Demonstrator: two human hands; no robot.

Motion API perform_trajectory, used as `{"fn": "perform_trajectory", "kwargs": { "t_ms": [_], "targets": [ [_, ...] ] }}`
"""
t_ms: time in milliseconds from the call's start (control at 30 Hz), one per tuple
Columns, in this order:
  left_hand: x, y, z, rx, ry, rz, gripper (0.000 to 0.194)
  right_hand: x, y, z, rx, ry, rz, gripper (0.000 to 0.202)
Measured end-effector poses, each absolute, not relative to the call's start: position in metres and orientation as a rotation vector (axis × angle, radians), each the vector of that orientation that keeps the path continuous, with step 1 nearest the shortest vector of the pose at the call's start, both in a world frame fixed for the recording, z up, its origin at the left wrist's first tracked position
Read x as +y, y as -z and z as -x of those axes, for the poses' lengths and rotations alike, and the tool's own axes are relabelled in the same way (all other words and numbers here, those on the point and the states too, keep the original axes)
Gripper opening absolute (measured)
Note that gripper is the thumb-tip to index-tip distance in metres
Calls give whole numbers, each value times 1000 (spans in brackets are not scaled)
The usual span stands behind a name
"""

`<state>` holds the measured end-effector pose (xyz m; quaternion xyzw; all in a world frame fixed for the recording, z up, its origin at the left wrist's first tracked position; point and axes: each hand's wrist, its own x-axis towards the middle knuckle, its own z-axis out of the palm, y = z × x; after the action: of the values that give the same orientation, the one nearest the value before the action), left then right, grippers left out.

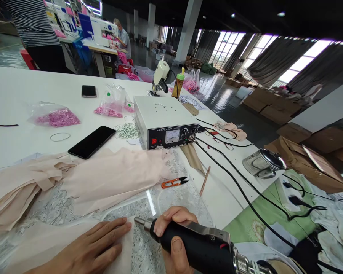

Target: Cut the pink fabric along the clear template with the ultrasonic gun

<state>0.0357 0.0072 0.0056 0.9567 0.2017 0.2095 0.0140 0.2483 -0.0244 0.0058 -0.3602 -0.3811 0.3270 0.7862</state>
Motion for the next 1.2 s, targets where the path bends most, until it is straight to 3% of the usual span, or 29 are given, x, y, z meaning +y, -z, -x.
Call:
{"fn": "perform_trajectory", "kwargs": {
  "t_ms": [367,600,1200],
  "targets": [
    [5,-1,-35,641,-605,-2956,12,-28,1,-254,-931,-738,745,10],
    [3,8,-26,590,-380,-2988,32,-22,-4,-252,-899,-718,695,14],
    [7,9,-32,614,-454,-2980,25,-19,-1,-250,-948,-723,728,13]
  ]
}}
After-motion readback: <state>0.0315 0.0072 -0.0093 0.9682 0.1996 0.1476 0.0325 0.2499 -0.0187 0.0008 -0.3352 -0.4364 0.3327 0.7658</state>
